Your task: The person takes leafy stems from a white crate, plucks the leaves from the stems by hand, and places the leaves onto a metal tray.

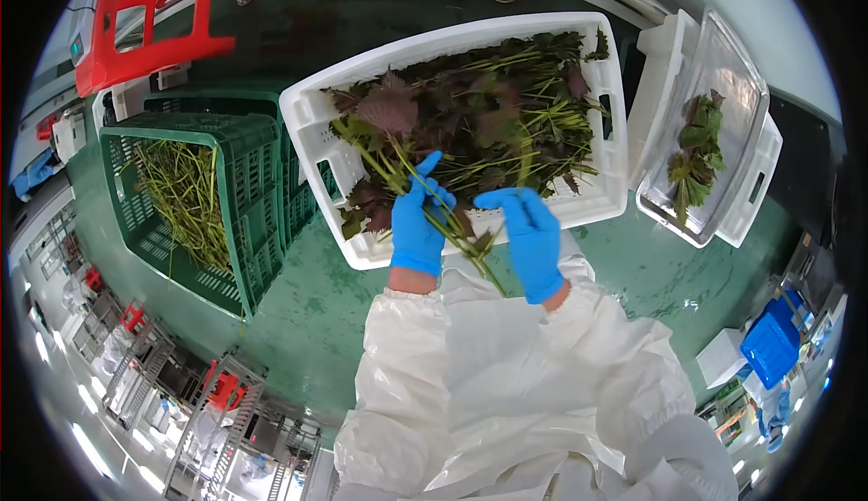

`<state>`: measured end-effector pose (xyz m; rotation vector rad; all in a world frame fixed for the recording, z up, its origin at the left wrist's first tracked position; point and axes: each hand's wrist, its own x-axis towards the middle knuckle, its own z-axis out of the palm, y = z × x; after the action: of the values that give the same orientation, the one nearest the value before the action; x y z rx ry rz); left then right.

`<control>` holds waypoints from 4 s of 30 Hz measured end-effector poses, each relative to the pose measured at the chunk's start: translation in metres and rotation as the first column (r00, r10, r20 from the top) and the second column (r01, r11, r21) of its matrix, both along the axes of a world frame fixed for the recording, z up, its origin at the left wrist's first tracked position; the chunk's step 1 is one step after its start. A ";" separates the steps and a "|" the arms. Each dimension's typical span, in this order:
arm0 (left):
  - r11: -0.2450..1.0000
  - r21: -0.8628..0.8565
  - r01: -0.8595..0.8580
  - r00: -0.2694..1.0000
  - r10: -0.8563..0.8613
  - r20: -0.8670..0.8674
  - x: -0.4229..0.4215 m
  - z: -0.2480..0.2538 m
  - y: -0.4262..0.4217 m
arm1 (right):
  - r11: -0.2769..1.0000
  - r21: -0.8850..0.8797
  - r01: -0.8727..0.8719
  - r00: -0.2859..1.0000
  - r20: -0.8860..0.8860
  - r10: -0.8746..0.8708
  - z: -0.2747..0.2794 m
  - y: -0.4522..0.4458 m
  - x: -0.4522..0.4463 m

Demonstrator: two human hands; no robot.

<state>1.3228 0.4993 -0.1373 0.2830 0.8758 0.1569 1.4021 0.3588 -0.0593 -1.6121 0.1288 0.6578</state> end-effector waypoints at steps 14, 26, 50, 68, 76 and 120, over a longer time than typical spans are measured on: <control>0.894 -0.443 -0.070 0.939 0.209 0.273 0.017 0.082 0.010 | 0.744 -0.361 -0.562 0.717 0.236 0.656 0.023 -0.044 0.055; 0.876 -0.469 0.115 0.929 0.073 0.363 0.032 0.086 -0.001 | 0.389 -0.376 -0.841 0.311 0.252 0.916 -0.003 -0.035 0.049; 0.895 -0.153 0.419 0.906 -0.423 0.011 0.030 0.096 -0.015 | 0.974 0.126 -0.190 0.972 -0.112 0.204 -0.004 -0.054 0.059; 0.785 0.038 0.618 0.721 -0.547 -0.425 0.030 0.098 -0.040 | 0.983 -0.124 -0.139 0.990 -0.001 0.140 -0.053 -0.048 0.076; 0.874 -0.051 0.483 0.839 -0.479 -0.259 0.019 0.088 -0.027 | 0.860 0.320 0.398 0.725 -0.684 -0.081 -0.046 -0.090 0.095; 0.772 0.070 0.632 0.673 -0.501 -0.544 0.027 0.094 -0.051 | 0.779 -0.349 -0.521 0.642 0.440 0.627 -0.071 -0.087 0.091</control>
<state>1.3501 0.4483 -0.0429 0.8629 1.2422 -0.4270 1.4929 0.2714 -0.1298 -1.9840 -0.8103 0.6539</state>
